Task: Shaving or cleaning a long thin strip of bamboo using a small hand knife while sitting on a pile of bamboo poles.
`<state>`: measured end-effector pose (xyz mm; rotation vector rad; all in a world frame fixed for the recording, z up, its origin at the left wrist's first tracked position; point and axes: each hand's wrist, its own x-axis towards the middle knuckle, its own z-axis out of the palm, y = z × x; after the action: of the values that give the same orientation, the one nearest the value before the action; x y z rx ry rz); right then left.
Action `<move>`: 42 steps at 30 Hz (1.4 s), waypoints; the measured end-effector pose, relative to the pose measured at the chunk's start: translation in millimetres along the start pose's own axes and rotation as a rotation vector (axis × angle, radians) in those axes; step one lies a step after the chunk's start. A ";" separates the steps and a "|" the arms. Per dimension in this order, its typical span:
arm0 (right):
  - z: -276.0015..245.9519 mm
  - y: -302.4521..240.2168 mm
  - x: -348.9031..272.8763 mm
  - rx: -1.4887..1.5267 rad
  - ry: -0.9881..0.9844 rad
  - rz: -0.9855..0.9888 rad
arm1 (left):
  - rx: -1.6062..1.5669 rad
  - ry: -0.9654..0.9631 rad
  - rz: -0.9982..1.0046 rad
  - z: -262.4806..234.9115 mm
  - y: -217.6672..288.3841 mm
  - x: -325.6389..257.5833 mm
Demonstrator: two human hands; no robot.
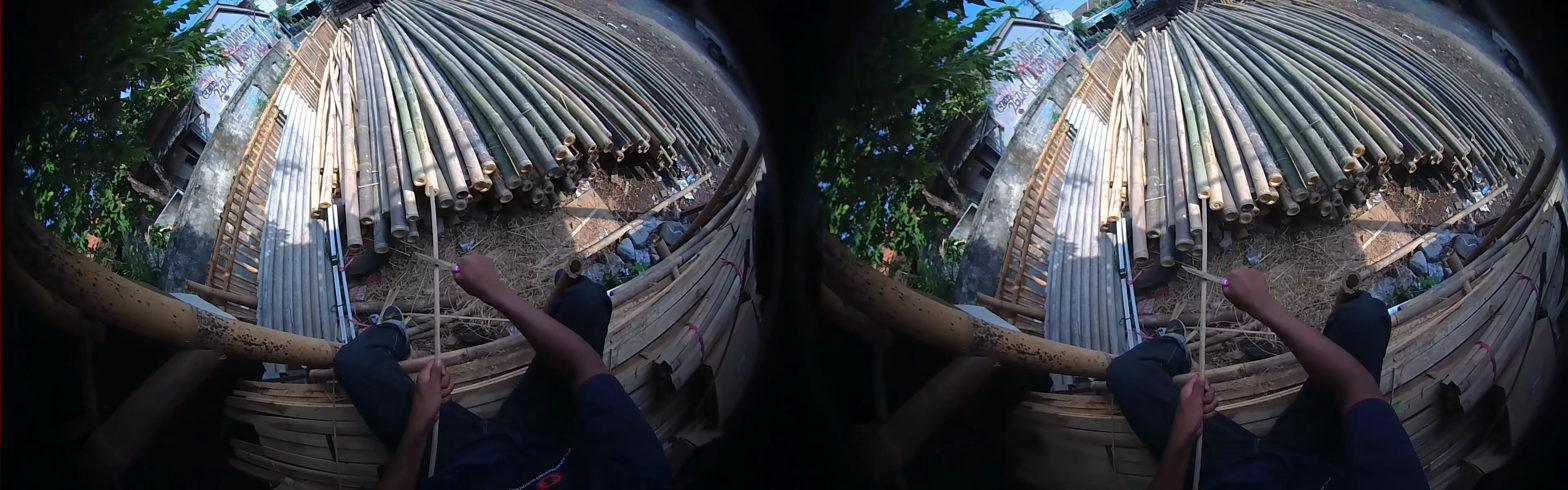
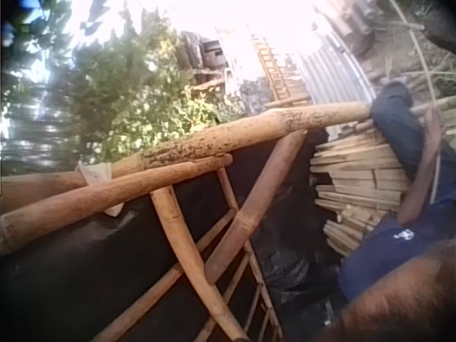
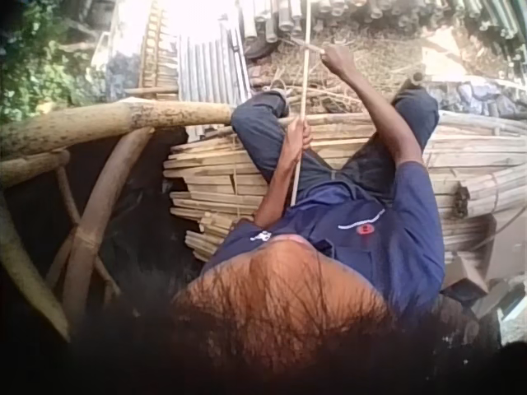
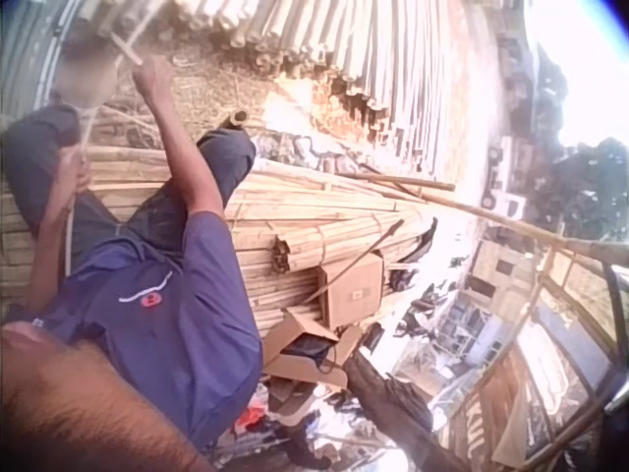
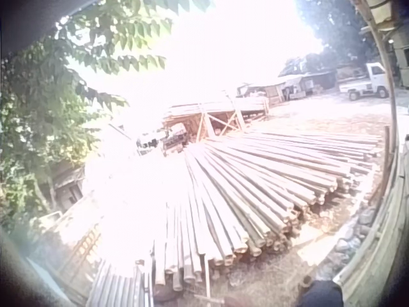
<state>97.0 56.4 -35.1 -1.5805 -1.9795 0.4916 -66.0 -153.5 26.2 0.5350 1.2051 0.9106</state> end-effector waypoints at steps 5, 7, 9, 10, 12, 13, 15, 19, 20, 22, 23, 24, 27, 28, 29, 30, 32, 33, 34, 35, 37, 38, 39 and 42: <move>-4.1 -25.9 -23.5 0.002 -0.391 -0.228 | -0.042 -0.070 -0.023 -9.3 7.8 7.2; 9.5 -44.1 -53.1 0.063 -0.494 -0.396 | -0.026 -0.016 -0.015 -12.5 9.2 15.6; 1.3 -59.4 -60.2 -0.008 -0.509 -0.464 | 0.065 0.031 0.000 -8.9 6.1 14.5; -1.4 -58.0 -59.4 -0.027 -0.492 -0.464 | 0.157 0.071 0.013 -4.6 3.8 12.7; -4.0 -25.7 -36.1 -0.030 -0.275 -0.183 | 0.216 0.059 -0.001 6.3 -5.9 2.1; -9.9 -10.6 -19.8 -0.065 -0.227 -0.120 | 0.265 0.035 -0.005 7.7 -13.9 -3.4; -17.8 -3.7 -11.3 -0.103 -0.175 -0.054 | 0.287 -0.003 -0.028 5.4 -25.2 -6.6; -13.2 -26.2 -32.9 -0.090 -0.446 -0.187 | 0.127 -0.027 -0.048 -10.6 -18.8 4.9; -1.5 -29.4 -46.1 -0.009 -0.480 -0.266 | 0.032 -0.049 -0.054 -14.2 -13.5 8.8; 2.1 -52.4 -64.9 0.024 -0.561 -0.408 | -0.064 -0.057 -0.056 -17.2 -5.7 9.4; -5.0 -61.2 -68.4 0.016 -0.562 -0.435 | -0.114 -0.073 -0.066 -15.4 -1.0 7.6; -8.3 -65.6 -70.1 0.008 -0.564 -0.462 | -0.164 -0.088 -0.075 -13.7 2.2 4.5; -21.8 -57.7 -54.1 -0.086 -0.503 -0.415 | -0.097 -0.073 -0.031 -7.3 -2.4 -5.9; -17.6 -44.7 -45.2 -0.005 -0.368 -0.202 | -0.067 -0.072 -0.027 -3.8 -2.9 -6.3; -9.9 -27.1 -31.8 0.078 -0.229 0.005 | -0.087 -0.097 -0.065 -3.3 -8.2 -10.0; -15.6 -5.3 -16.9 0.048 -0.156 0.064 | -0.083 -0.108 -0.067 2.7 -9.8 -13.8; -23.1 5.5 -7.2 0.026 -0.092 0.115 | -0.068 -0.128 -0.124 6.8 -10.7 -25.8; -24.1 7.8 -8.9 0.020 -0.111 0.053 | -0.113 -0.149 -0.141 4.1 -10.3 -24.8; -26.1 2.8 -9.9 0.016 -0.133 -0.018 | -0.115 -0.142 -0.136 -2.7 -8.2 -23.0; -29.5 -11.1 -16.6 -0.010 -0.298 -0.070 | -0.195 -0.152 -0.137 -8.8 -6.0 -18.2; -21.7 -39.7 -45.2 0.067 -0.446 -0.226 | -0.281 -0.156 -0.119 -18.3 4.0 -11.6; -6.1 -44.3 -58.9 0.085 -0.514 -0.304 | -0.306 -0.151 -0.121 -17.7 10.0 -8.6; -8.0 -62.6 -69.7 0.059 -0.540 -0.394 | -0.334 -0.155 -0.120 -21.1 13.2 -8.9; -10.7 -64.0 -63.7 0.075 -0.419 -0.428 | -0.336 -0.166 -0.127 -11.5 16.2 -15.8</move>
<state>64.5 -21.3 -0.9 -1.0176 -2.4912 0.7519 -83.2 -158.9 44.0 0.2548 0.9022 0.9177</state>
